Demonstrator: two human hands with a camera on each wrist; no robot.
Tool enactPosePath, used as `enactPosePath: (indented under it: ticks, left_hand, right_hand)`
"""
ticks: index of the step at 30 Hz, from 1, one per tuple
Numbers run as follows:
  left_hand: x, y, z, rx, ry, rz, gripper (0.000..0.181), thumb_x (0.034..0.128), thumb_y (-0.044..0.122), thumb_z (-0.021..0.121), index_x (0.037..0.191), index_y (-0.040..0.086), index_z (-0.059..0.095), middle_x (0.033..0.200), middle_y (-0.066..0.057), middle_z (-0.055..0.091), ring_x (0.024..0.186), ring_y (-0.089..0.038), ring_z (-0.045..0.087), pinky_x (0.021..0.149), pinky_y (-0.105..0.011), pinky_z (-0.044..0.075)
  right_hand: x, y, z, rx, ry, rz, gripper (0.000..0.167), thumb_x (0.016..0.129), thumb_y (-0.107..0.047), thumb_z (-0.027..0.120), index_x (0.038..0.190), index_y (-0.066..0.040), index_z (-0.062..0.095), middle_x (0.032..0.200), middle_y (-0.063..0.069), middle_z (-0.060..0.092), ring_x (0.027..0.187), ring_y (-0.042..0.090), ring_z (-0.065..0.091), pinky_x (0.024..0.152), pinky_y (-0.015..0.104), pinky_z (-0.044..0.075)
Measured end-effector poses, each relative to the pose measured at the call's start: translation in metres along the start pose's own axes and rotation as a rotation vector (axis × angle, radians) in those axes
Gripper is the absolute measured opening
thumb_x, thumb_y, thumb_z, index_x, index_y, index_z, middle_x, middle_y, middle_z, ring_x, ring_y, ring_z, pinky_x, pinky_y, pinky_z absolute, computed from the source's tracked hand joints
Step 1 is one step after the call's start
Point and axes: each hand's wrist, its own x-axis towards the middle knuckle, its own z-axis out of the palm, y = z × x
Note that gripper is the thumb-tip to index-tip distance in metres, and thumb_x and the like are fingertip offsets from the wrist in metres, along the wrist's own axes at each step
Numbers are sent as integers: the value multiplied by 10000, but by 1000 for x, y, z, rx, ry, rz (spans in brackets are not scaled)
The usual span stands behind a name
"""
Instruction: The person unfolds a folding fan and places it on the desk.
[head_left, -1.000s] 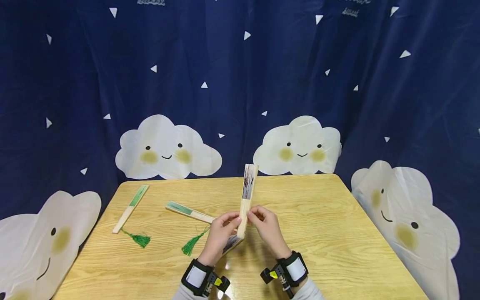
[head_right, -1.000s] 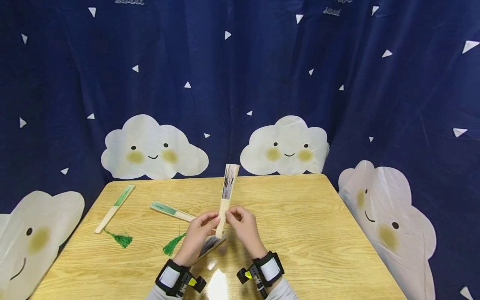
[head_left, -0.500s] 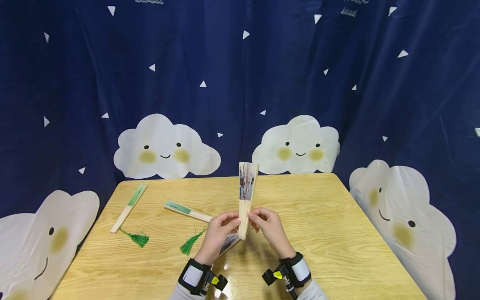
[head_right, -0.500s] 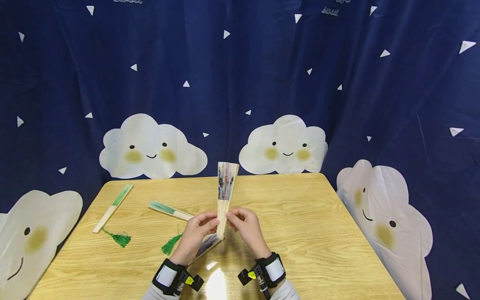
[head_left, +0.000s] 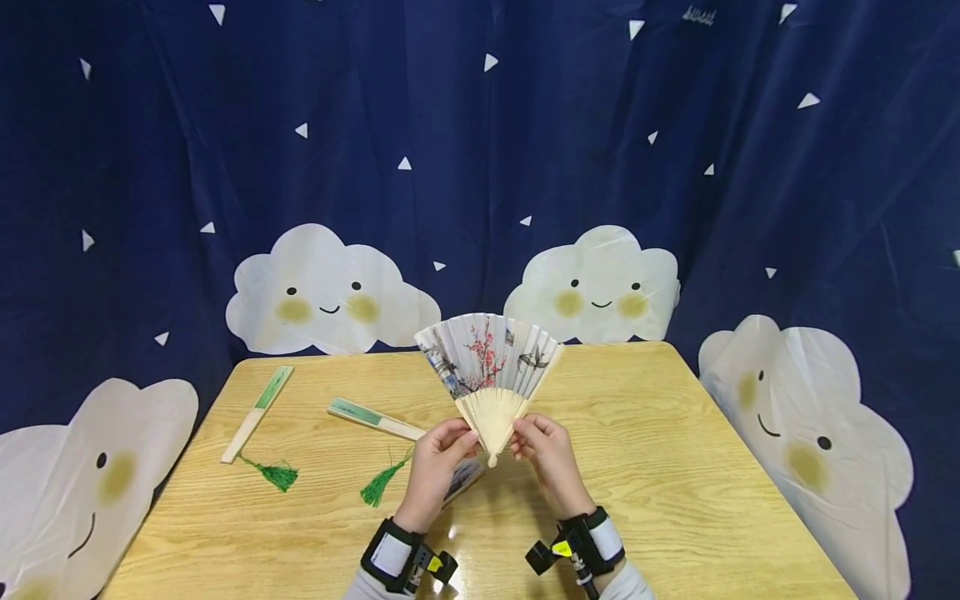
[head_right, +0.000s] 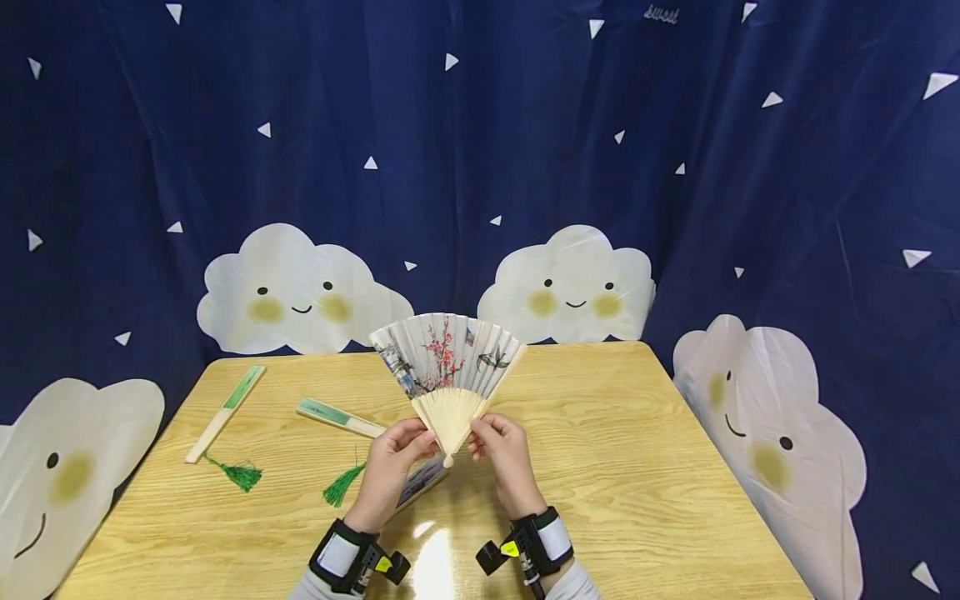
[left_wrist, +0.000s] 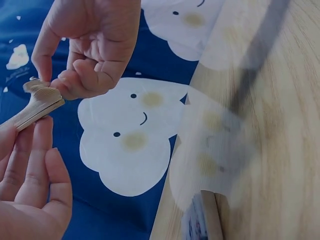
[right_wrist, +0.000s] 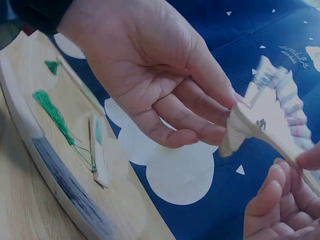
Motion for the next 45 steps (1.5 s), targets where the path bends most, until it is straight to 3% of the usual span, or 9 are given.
enactPosePath:
  ticks: [10,20,27,34,40,45]
  left_hand:
    - [-1,1,0,-66,77,20,259,927,112,654,1080,-85,586,925,-95,729,822,-175,724,738,-292,589]
    - [-1,0,3,-124,179,43,249,938,116,642,1065,-89,577,887,-87,725,788,-113,726,763,-364,606]
    - [-2,-3,6,-181,258,43,228,936,81,636,1042,-103,551,838,-49,718,763,-103,721,739,-346,614]
    - [-3,-4,14,-312,309,5,173,933,42,627,1009,-81,532,794,-16,703,731,-95,714,692,-260,606]
    - [-4,-5,17,-328,334,-26,179,940,58,623,1013,-78,531,792,1,702,739,-92,720,721,-306,613]
    - [0,-9,20,-332,324,-42,118,945,44,610,997,-37,542,795,-7,703,743,-96,723,705,-279,609]
  right_hand:
    - [-1,1,-5,49,46,30,187,919,-53,589,732,-46,582,652,13,653,544,90,567,507,175,479]
    - [-8,4,-8,66,20,32,135,905,-134,672,789,-66,681,710,9,721,581,71,611,526,169,499]
    - [-13,13,-6,205,-29,54,124,933,-122,639,824,-95,692,772,7,746,626,53,639,570,154,528]
    - [-15,19,0,323,-4,56,197,985,-99,553,828,-109,671,794,-10,744,677,50,641,611,140,523]
    - [-16,22,4,350,60,42,207,992,-90,540,812,-95,642,787,0,740,665,61,635,606,142,515]
    - [-15,23,1,339,84,21,218,985,-79,549,790,-97,644,776,5,736,659,65,637,603,145,520]
